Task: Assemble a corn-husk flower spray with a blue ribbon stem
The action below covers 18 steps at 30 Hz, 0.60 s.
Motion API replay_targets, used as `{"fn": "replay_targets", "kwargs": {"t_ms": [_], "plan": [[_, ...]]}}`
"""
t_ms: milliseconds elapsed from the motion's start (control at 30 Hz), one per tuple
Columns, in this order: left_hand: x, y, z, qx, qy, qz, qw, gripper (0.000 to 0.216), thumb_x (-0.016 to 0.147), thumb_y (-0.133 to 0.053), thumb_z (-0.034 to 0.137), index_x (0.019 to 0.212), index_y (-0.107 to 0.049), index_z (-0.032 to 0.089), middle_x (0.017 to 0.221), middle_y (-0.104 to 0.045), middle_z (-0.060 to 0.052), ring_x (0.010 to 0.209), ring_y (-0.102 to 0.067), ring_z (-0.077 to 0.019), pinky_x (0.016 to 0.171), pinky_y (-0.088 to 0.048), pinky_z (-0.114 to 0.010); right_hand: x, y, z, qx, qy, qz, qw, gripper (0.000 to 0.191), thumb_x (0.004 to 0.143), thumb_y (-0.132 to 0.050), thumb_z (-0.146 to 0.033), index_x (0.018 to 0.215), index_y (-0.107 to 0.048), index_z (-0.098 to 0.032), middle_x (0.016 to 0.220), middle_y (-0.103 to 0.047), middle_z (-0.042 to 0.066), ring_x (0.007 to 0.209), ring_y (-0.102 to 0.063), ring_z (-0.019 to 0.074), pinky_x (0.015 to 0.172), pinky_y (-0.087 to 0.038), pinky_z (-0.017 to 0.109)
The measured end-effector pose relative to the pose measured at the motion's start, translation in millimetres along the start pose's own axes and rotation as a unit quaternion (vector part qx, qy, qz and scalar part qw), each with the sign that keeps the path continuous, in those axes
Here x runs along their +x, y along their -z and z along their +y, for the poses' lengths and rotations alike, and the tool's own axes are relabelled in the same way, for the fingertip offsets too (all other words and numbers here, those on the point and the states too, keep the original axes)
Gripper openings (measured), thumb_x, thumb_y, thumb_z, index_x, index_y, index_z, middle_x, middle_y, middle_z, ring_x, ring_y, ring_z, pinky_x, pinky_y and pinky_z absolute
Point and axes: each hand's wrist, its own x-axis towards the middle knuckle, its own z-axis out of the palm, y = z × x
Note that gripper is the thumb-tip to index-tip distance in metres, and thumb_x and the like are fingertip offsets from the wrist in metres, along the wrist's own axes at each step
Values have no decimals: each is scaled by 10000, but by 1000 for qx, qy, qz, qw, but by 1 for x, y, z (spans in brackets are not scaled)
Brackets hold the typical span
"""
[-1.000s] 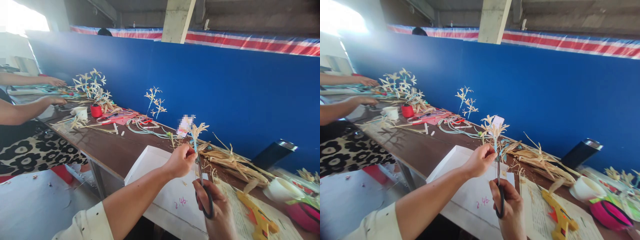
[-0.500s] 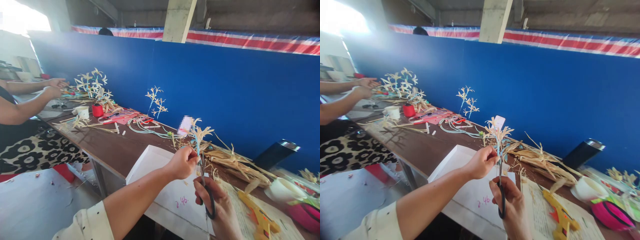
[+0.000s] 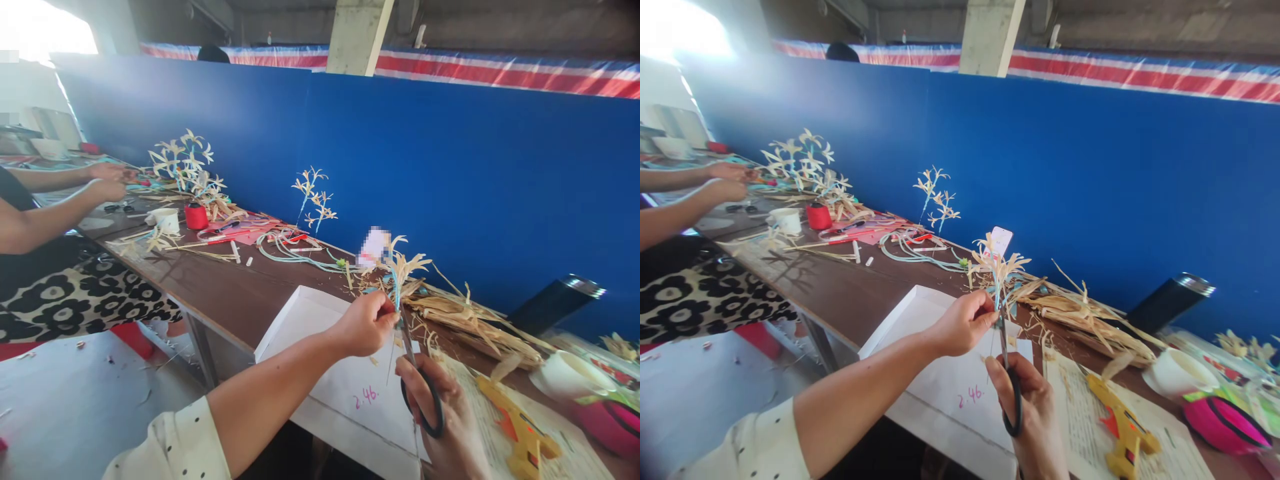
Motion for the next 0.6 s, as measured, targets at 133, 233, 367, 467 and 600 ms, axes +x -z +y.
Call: {"fn": "replay_targets", "kwargs": {"t_ms": [133, 233, 367, 467, 600], "plan": [[0, 1, 0, -2, -5, 0, 1000, 115, 789, -515, 252, 730, -492, 156, 649, -489, 15, 599, -414, -98, 557, -324, -222, -1, -4, -1, 24, -11, 6, 1000, 384, 689, -636, -550, 586, -520, -200, 423, -320, -58, 409, -267, 81, 389, -218, 220], [1, 3, 3, -4, 4, 0, 1000, 104, 785, -517, 245, 734, -495, 157, 653, -498, 15, 604, -424, -98, 561, -329, -222, 1, -3, 3, 44, -6, -26, 999, 357, 710, -615, -549, 695, -589, -194, 458, -408, -38, 446, -364, 101, 431, -293, 219], [1, 3, 4, 4, 7, -1, 1000, 93, 773, -526, 236, 730, -491, 161, 646, -495, 19, 599, -423, -97, 564, -332, -221, 5, 1, 14, 52, 5, -78, 996, 329, 784, -557, -518, 799, -598, -192, 564, -503, -10, 538, -448, 123, 507, -344, 230], [0, 2, 1, 13, 3, -7, 1000, 101, 776, -521, 246, 730, -488, 163, 649, -502, 17, 596, -427, -98, 557, -333, -222, 7, 3, 17, 36, 5, -88, 995, 332, 810, -527, -515, 761, -582, -191, 542, -489, -14, 529, -431, 122, 502, -333, 231], [-2, 2, -2, 27, -5, -13, 1000, 106, 777, -515, 249, 725, -476, 165, 656, -515, 10, 602, -436, -104, 551, -334, -225, 7, 2, 13, 7, 3, -69, 998, 371, 790, -534, -545, 663, -555, -197, 457, -432, -28, 463, -379, 109, 453, -305, 224]]}}
